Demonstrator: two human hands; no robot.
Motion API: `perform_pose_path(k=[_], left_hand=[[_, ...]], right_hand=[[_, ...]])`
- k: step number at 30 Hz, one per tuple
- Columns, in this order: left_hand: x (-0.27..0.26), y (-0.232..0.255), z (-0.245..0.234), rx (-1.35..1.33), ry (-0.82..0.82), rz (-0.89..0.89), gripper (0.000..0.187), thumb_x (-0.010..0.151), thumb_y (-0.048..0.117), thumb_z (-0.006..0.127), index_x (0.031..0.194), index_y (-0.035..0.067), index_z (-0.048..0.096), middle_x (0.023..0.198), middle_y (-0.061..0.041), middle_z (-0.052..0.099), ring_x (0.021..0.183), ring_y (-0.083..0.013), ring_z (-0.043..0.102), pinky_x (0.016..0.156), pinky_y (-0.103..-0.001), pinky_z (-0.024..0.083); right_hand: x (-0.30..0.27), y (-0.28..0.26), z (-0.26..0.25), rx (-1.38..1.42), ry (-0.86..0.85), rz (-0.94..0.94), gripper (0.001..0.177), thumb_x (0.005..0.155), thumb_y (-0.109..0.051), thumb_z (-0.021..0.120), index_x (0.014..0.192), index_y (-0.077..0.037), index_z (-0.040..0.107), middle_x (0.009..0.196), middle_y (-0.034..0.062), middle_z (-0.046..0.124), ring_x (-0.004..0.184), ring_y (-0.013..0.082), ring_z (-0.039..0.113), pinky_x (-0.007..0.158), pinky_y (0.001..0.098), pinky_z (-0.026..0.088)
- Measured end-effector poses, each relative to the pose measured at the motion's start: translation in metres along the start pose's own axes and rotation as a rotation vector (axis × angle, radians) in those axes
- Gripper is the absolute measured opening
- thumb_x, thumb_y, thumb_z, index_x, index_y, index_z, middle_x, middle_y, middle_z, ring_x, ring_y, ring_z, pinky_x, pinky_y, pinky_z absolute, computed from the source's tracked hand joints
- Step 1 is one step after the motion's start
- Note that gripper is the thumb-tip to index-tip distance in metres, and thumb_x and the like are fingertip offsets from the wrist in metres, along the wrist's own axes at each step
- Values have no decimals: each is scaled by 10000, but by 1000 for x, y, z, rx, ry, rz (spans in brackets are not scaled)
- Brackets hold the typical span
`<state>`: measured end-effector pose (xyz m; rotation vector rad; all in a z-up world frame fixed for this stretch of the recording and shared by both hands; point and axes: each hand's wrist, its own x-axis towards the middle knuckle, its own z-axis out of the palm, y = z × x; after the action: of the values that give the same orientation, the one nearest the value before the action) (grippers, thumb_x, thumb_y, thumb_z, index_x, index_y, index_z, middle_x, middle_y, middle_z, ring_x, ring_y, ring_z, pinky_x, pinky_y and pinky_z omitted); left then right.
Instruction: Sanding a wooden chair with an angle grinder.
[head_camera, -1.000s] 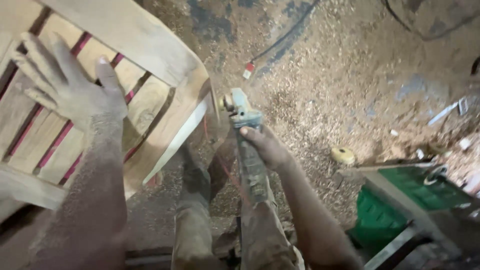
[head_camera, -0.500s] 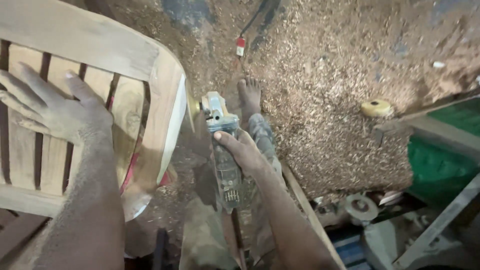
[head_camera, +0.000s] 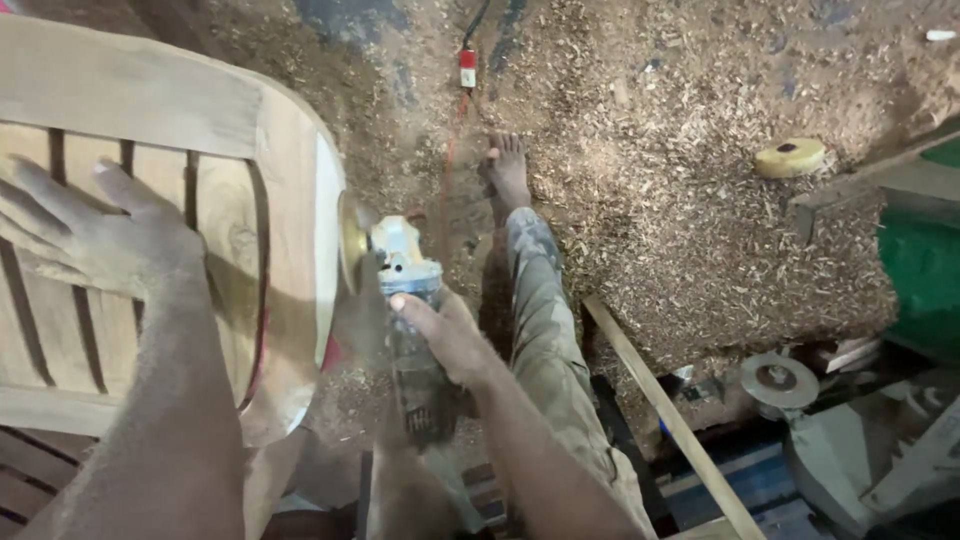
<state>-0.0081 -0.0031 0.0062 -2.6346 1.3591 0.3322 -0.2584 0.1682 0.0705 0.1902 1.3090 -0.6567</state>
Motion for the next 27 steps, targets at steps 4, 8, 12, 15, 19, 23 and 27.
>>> perform_pose_path(k=[4,8,12,15,19,23,27], left_hand=[[3,-19,21,-139,41,54,669,1225,556,351,1729,138,215,1791,-144,150,1666,-365,131,1389,-589,202],[-41,-35,24,-74,2,239,564,1212,417,438,1701,159,326,1790,-102,213,1657,-351,204,1336,-663,234],[-161,-11,4,-73,-24,511,873,826,486,852,1541,138,493,1556,-169,439,1390,-458,422,1125,-679,384],[-178,1,14,-79,130,520,921,850,510,888,1570,109,476,1492,-210,451,1323,-459,447,1057,-663,405],[-167,21,16,-72,178,391,896,878,528,890,1562,122,478,1410,-220,461,1284,-451,456,1043,-655,398],[-132,51,7,-109,136,276,933,850,548,901,1543,125,443,1412,-239,433,1310,-465,414,1071,-662,345],[-57,112,-15,-233,43,35,976,840,551,910,1537,134,369,1501,-330,322,1389,-499,321,1114,-700,217]], right_hand=[[-5,32,-23,13,-103,-160,383,1014,-228,699,1312,-10,598,949,29,637,795,113,639,692,298,570],[-18,10,-60,142,-67,-55,377,942,-304,693,1211,-59,596,930,59,682,770,172,690,673,348,614],[-53,-71,-63,65,357,61,312,894,-345,616,1102,-115,656,855,82,719,710,185,711,635,353,621],[-18,-46,-141,193,-52,-149,416,999,-424,638,1042,-11,653,814,139,711,649,223,694,581,380,601],[-19,-73,-155,216,-51,-127,474,1000,-458,622,1074,9,655,818,140,716,651,231,709,579,381,606],[-13,-106,-164,224,-69,-80,514,972,-492,614,1085,8,652,814,148,723,636,248,711,566,397,614],[-7,-140,-166,106,13,-95,497,971,-488,625,1152,-25,621,839,154,718,640,255,699,569,405,603]])
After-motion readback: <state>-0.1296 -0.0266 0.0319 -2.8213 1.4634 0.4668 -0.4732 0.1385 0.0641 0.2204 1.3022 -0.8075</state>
